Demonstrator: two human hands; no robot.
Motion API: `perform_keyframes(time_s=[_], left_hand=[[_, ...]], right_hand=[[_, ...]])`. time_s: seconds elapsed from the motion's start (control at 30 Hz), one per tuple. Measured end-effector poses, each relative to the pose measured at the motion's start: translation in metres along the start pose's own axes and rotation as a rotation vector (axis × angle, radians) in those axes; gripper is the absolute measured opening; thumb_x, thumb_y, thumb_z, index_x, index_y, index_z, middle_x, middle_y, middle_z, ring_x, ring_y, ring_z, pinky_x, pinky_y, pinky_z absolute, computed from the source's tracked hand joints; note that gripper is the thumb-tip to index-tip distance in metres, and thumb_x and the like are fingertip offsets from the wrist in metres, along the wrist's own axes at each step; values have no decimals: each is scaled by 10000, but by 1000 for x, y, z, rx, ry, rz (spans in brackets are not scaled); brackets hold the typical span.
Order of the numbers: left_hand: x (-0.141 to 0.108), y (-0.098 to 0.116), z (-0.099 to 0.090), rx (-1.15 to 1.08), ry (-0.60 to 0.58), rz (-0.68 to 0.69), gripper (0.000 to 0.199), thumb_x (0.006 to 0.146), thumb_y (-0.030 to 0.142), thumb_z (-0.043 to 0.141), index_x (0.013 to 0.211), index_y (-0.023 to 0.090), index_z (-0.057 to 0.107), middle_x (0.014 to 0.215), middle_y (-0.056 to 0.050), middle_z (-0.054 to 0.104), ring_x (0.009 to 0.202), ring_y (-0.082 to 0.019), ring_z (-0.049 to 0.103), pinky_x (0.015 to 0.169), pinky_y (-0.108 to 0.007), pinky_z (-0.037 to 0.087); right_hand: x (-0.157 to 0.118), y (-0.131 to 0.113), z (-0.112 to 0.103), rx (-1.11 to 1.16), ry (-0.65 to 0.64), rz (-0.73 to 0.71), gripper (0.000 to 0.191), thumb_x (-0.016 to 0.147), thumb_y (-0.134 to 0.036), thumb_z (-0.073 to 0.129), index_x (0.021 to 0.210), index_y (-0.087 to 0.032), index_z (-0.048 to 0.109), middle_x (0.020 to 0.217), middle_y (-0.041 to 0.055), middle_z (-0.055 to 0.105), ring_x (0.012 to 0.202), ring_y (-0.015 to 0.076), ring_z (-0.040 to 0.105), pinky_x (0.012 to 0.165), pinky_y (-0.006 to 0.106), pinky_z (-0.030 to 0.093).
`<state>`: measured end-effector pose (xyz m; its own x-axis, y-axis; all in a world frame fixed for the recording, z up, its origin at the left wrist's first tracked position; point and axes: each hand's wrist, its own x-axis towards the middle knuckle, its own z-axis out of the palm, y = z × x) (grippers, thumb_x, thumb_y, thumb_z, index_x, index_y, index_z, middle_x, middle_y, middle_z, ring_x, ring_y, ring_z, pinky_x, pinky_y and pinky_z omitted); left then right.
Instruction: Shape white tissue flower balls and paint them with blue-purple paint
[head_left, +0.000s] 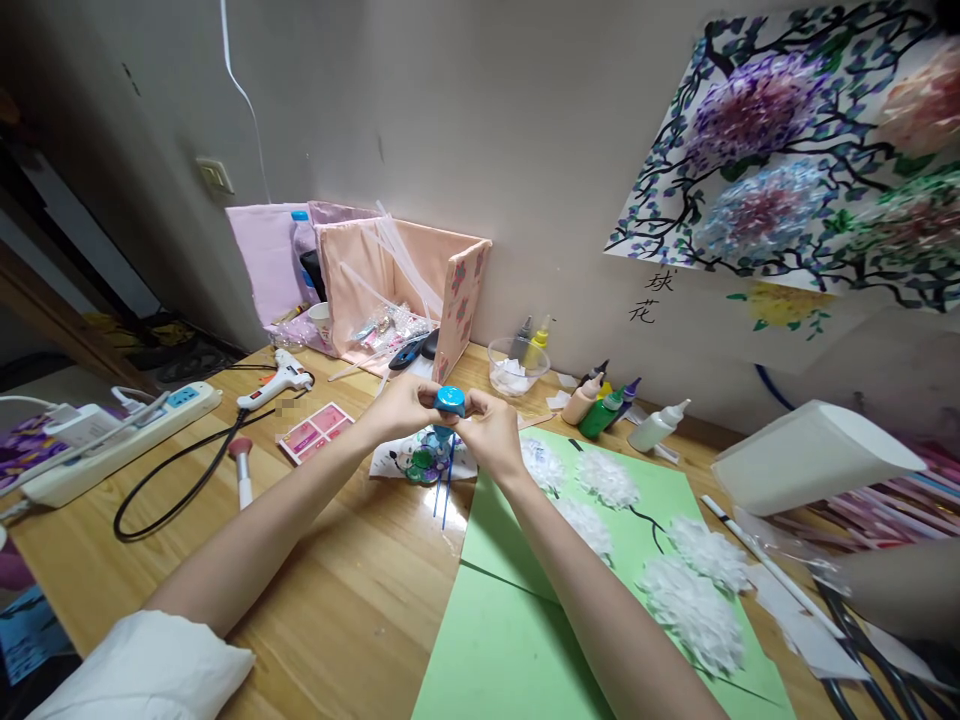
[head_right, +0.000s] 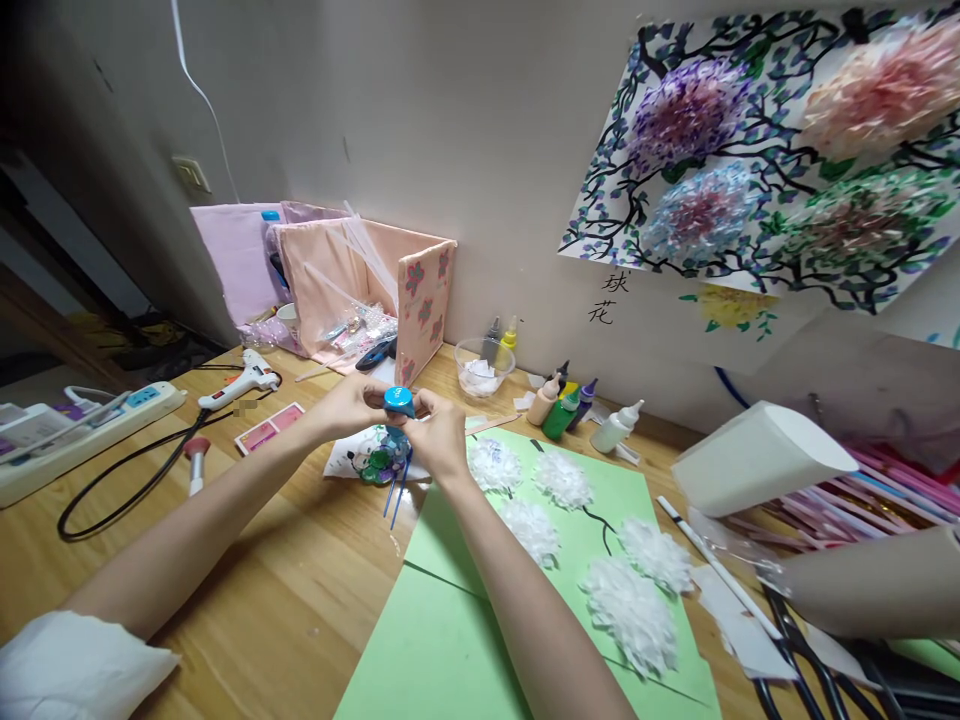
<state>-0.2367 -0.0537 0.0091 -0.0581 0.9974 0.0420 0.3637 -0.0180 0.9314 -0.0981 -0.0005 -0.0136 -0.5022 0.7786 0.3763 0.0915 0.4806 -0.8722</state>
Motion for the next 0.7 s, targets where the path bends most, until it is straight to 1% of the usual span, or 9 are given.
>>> perform_keyframes(time_s=[0.23, 0.47, 0.57, 0.7], left_hand=[[0, -1, -1, 85, 29, 18, 222, 589, 245, 658, 765, 112, 683, 674, -6, 656, 706, -190, 611, 642, -250, 472], [1, -2, 1, -11, 17, 5, 234, 573, 254, 689, 757, 109, 686, 670, -4, 658, 672, -169, 607, 624, -233, 465], [1, -2, 2, -15, 16, 2, 234, 574, 253, 689, 759, 110, 688, 677, -5, 660, 668, -165, 605, 631, -235, 467], [1, -3, 1, 7, 11, 1, 240, 578, 239, 675, 778, 107, 689, 667, -3, 654, 668, -168, 602, 641, -242, 468]], right_hand=[[0, 0, 0, 2, 0, -2, 173, 632, -259, 615, 543, -154, 511, 541, -34, 521, 550, 102, 477, 530, 186, 343], [0, -2, -1, -10, 5, 16, 168, 632, -269, 610, 551, -154, 519, 537, -37, 510, 537, 98, 455, 530, 191, 345], [-1, -3, -2, -7, -4, 21, 168, 623, -255, 613, 541, -157, 505, 532, -38, 505, 533, 97, 451, 529, 190, 348], [0, -2, -2, -6, -22, 38, 193, 632, -277, 611, 536, -158, 492, 532, -35, 504, 530, 97, 447, 528, 193, 353]])
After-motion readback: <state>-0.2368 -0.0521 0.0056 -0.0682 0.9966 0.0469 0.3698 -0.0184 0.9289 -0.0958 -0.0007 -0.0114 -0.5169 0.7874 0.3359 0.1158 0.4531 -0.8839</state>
